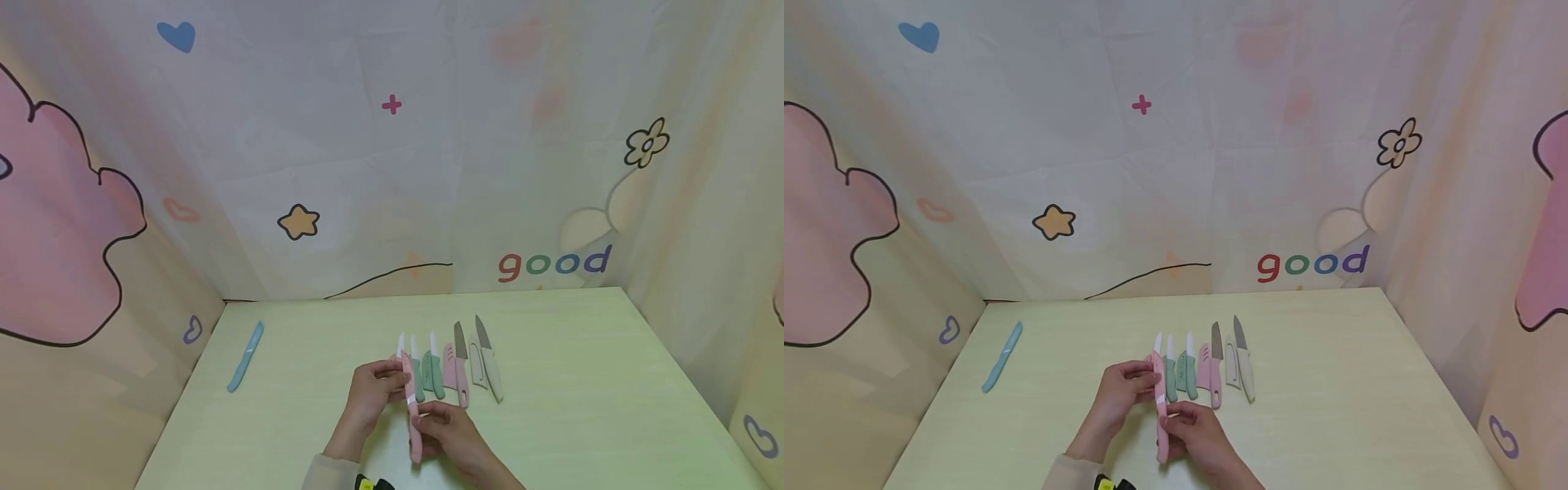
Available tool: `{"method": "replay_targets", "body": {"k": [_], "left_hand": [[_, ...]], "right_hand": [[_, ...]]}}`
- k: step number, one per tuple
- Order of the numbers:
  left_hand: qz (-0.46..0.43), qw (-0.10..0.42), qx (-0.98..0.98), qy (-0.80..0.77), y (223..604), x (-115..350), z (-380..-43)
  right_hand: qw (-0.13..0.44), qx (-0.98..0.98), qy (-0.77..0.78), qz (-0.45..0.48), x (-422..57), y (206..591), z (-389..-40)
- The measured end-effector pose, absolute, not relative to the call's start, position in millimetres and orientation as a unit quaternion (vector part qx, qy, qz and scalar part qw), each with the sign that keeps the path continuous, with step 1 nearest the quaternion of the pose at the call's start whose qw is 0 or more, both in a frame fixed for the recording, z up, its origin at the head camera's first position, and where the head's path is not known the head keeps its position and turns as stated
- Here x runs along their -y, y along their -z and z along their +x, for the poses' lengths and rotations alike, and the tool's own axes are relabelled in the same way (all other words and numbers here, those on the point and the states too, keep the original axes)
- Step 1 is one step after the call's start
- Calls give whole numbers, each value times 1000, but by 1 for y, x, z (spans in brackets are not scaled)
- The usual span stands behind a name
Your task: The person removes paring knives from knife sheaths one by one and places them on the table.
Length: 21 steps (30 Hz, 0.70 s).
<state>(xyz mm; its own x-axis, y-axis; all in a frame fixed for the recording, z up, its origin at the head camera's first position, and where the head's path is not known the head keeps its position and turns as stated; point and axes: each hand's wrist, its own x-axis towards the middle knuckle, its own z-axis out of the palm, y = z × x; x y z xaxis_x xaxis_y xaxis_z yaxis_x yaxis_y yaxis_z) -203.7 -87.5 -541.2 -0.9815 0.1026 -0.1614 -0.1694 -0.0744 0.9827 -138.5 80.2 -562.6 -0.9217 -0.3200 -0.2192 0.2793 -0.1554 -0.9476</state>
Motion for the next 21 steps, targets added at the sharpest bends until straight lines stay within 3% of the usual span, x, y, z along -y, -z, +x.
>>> {"method": "replay_targets", "body": {"k": [21], "left_hand": [[-19, 91, -666, -740, 539, 88, -204]], "right_hand": [[205, -625, 753, -12, -82, 563, -132]]}}
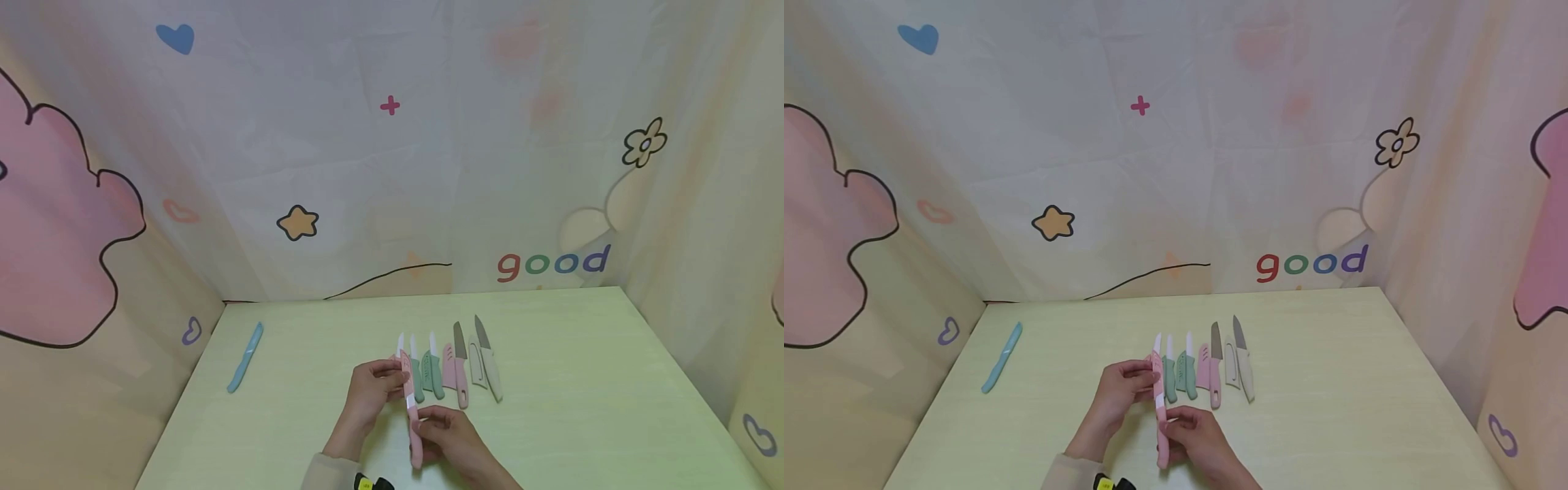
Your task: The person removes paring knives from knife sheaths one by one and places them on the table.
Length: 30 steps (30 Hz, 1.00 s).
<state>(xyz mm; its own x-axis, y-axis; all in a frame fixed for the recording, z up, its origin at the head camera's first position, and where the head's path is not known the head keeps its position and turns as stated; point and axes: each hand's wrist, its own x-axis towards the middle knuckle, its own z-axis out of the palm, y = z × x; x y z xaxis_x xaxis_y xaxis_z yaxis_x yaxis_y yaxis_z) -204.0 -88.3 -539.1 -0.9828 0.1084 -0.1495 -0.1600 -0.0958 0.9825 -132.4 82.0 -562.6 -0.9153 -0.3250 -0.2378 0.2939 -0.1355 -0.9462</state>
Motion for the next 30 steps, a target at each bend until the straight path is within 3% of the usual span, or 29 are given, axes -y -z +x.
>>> {"method": "replay_targets", "body": {"k": [30], "left_hand": [[-22, 83, -672, -736, 537, 90, -207]], "right_hand": [[221, -631, 743, 6, -81, 560, -126]]}}
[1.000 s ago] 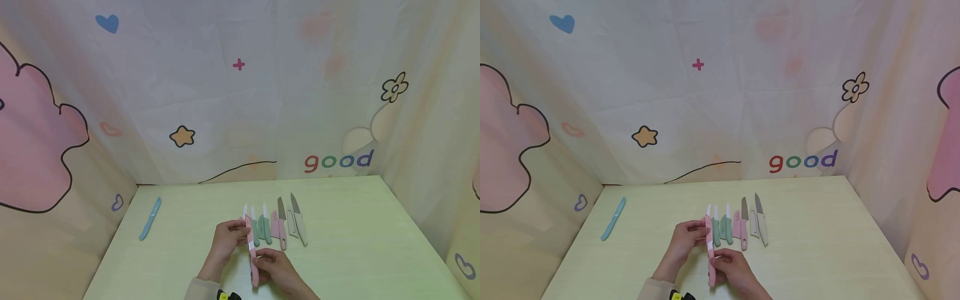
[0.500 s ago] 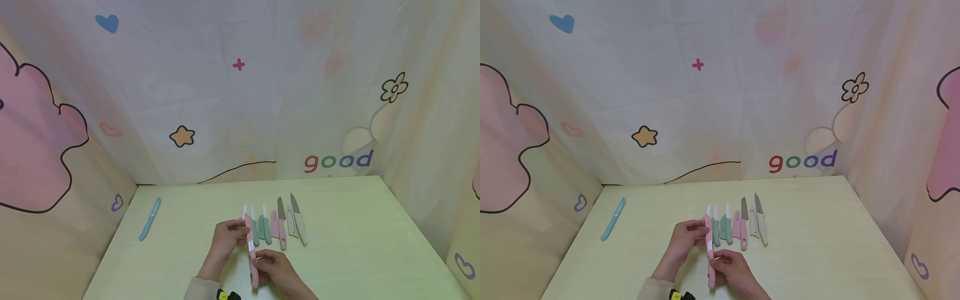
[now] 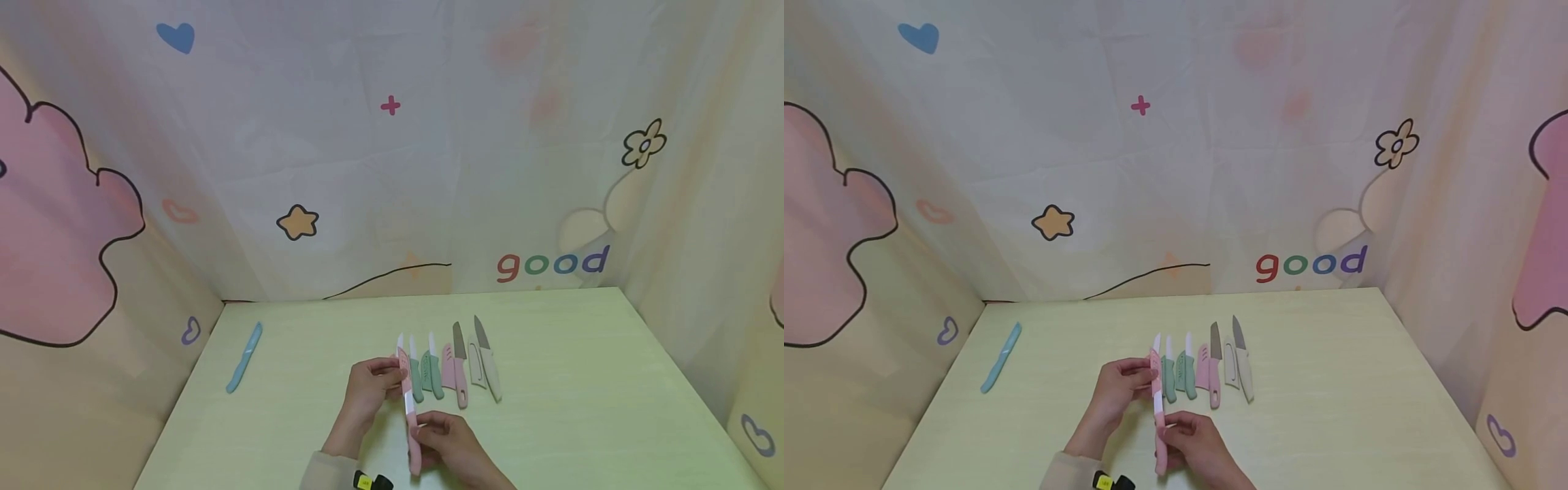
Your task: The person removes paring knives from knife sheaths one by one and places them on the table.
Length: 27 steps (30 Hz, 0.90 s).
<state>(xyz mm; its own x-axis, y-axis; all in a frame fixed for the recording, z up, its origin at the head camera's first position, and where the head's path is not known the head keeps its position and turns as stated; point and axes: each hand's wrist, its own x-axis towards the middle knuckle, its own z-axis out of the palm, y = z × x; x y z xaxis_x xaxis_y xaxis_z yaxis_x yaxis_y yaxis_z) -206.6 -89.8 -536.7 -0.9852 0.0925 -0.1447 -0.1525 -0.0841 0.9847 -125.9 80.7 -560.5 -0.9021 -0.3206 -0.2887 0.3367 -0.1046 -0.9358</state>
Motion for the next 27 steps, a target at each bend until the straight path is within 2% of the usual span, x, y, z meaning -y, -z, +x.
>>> {"method": "replay_targets", "body": {"k": [27], "left_hand": [[-35, 76, -684, -725, 537, 93, -209]], "right_hand": [[229, -636, 737, -12, -82, 560, -118]]}}
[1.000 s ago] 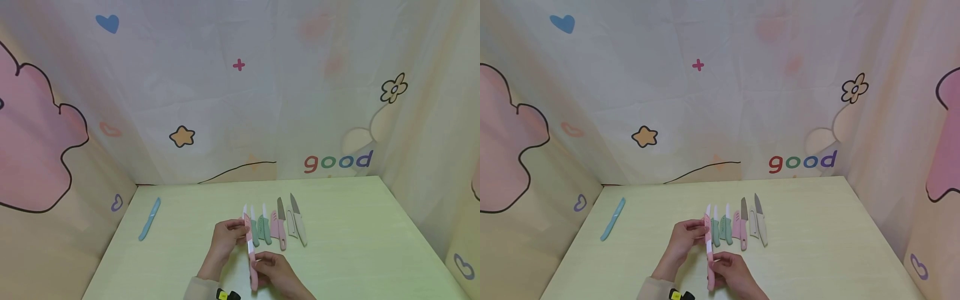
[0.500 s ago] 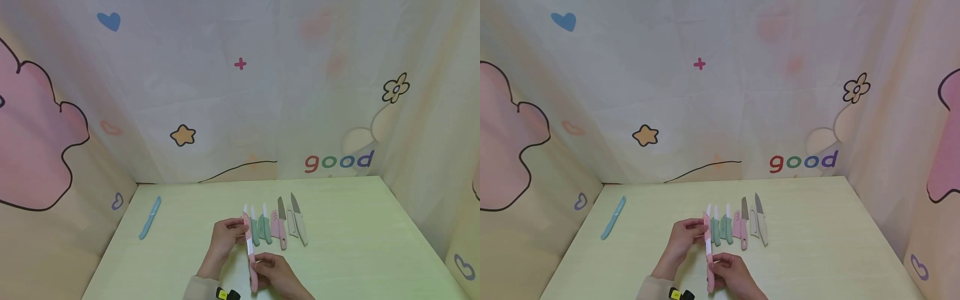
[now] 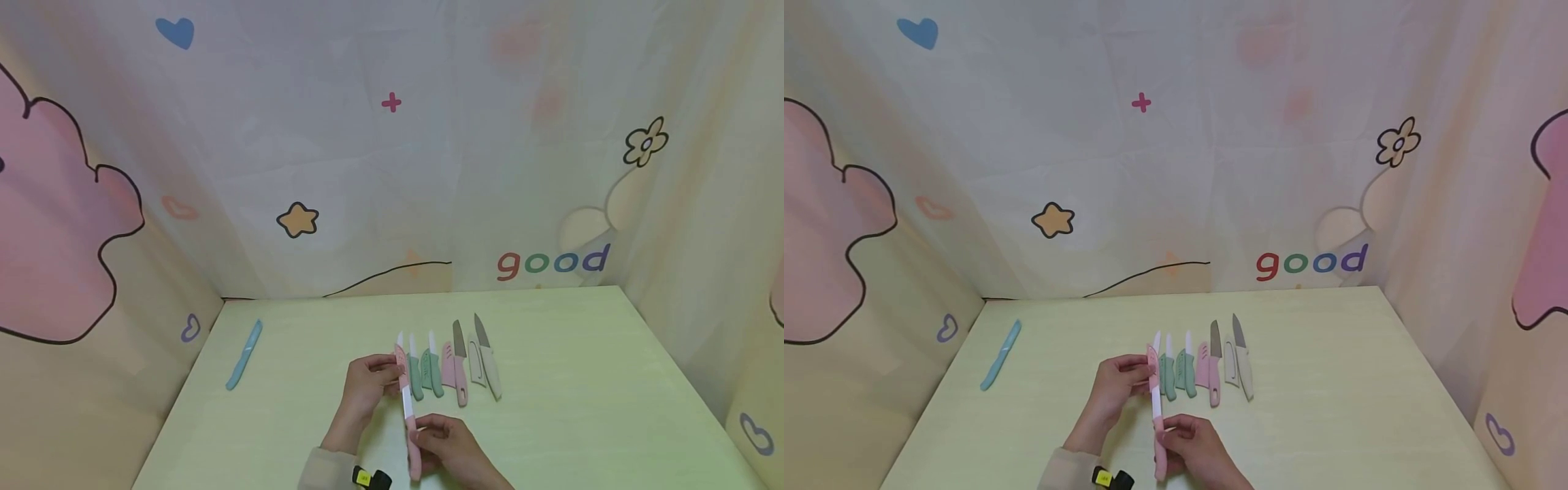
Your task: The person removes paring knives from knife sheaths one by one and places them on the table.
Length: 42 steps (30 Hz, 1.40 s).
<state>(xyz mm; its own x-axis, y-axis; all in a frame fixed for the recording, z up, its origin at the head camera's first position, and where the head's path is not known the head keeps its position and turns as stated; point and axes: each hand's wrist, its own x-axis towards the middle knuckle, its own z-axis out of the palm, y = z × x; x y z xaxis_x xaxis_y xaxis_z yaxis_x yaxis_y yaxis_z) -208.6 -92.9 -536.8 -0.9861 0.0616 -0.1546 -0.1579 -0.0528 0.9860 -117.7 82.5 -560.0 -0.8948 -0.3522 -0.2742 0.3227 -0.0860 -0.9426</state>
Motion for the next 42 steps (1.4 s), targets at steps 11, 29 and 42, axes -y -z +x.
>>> {"method": "replay_targets", "body": {"k": [11, 29, 42], "left_hand": [[-42, 71, -682, -727, 536, 93, -210], [-47, 80, -686, -722, 538, 94, -211], [-57, 62, -691, -718, 538, 96, -213]], "right_hand": [[233, -641, 731, -16, -83, 560, -115], [256, -632, 731, -2, -84, 564, -113], [271, -640, 719, 17, -84, 560, -112]]}}
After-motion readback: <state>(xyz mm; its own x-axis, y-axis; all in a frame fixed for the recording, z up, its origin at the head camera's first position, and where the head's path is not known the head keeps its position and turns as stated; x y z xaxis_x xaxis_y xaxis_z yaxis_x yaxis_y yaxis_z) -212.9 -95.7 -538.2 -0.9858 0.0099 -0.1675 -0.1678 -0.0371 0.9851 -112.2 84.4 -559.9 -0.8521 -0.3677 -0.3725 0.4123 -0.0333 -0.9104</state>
